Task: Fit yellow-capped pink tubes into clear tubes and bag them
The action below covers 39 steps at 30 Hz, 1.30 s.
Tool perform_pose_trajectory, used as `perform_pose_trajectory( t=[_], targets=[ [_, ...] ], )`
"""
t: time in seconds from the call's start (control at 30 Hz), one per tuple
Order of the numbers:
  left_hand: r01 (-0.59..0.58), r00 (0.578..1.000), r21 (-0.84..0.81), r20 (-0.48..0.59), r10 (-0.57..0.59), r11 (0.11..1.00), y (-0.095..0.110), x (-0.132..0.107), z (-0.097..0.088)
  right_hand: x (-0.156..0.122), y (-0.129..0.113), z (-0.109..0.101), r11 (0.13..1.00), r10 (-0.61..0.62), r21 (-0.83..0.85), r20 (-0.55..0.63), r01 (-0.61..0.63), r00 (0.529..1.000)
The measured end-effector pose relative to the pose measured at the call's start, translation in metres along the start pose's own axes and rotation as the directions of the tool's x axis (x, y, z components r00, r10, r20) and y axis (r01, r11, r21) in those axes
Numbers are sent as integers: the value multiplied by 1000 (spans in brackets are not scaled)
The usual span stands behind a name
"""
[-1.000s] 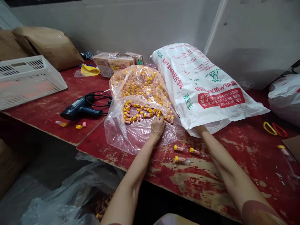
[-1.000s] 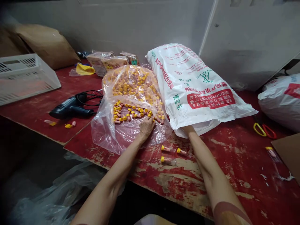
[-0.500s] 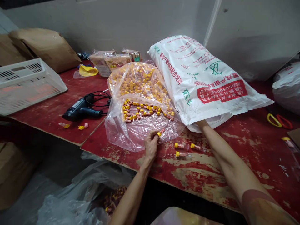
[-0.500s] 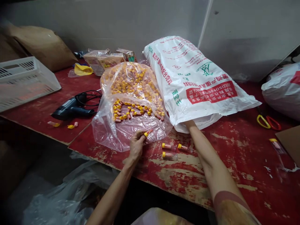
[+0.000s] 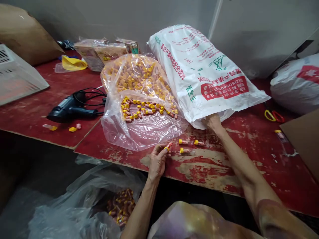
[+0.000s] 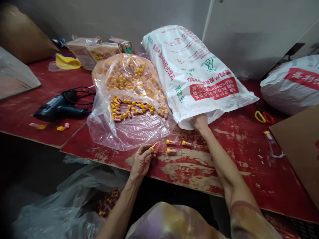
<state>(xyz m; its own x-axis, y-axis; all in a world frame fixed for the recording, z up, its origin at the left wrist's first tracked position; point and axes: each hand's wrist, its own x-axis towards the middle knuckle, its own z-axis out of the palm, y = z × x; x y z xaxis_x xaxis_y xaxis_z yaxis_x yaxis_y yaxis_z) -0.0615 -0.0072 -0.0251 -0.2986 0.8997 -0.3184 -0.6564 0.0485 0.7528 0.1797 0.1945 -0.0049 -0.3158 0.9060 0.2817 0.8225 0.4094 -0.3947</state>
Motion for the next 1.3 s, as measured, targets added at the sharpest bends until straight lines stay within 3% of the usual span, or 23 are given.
perform_pose_trajectory(
  t=[0.1,0.23,0.37,0.43,0.53,0.7,0.83,0.97,1.03,1.13,1.2,1.3],
  targets=[
    [31,1000,-29,2,-31,999,-1,-8,8,-59,-13,-22,960,157,235,6,-154,988],
    [89,991,-42,102,-84,995,-6,-19,27,-122,-47,-32,690,170,690,142,-220,975],
    [130,978,5,162,-129,992,-15,-30,41,-147,-74,-24,418,185,884,145,-211,972],
    [131,976,31,171,-134,991,-20,-36,43,-151,-83,-19,371,216,901,153,-226,964],
    [108,980,27,162,-111,994,-28,-42,43,-156,-96,-15,435,177,856,221,-278,959],
    [18,998,67,53,-22,998,-43,-48,42,-163,-111,-14,532,121,788,292,-310,949],
    [3,999,108,46,-8,994,-55,-54,40,-171,-110,-1,719,100,670,166,-187,981],
    [2,997,156,81,-15,988,-59,-60,40,-182,-106,9,779,99,621,6,-82,995],
    [-2,991,223,133,-29,975,-58,-61,40,-185,-103,5,781,117,619,-7,-88,993],
    [-80,956,409,288,-46,909,-56,-62,43,-185,-96,-8,853,64,505,153,-133,986],
    [-209,920,541,390,-23,815,-54,-63,46,-182,-90,-14,923,-26,381,223,-63,974],
    [-348,889,634,456,29,690,-45,-61,49,-179,-84,-10,964,-111,260,194,58,975]
  ],
)
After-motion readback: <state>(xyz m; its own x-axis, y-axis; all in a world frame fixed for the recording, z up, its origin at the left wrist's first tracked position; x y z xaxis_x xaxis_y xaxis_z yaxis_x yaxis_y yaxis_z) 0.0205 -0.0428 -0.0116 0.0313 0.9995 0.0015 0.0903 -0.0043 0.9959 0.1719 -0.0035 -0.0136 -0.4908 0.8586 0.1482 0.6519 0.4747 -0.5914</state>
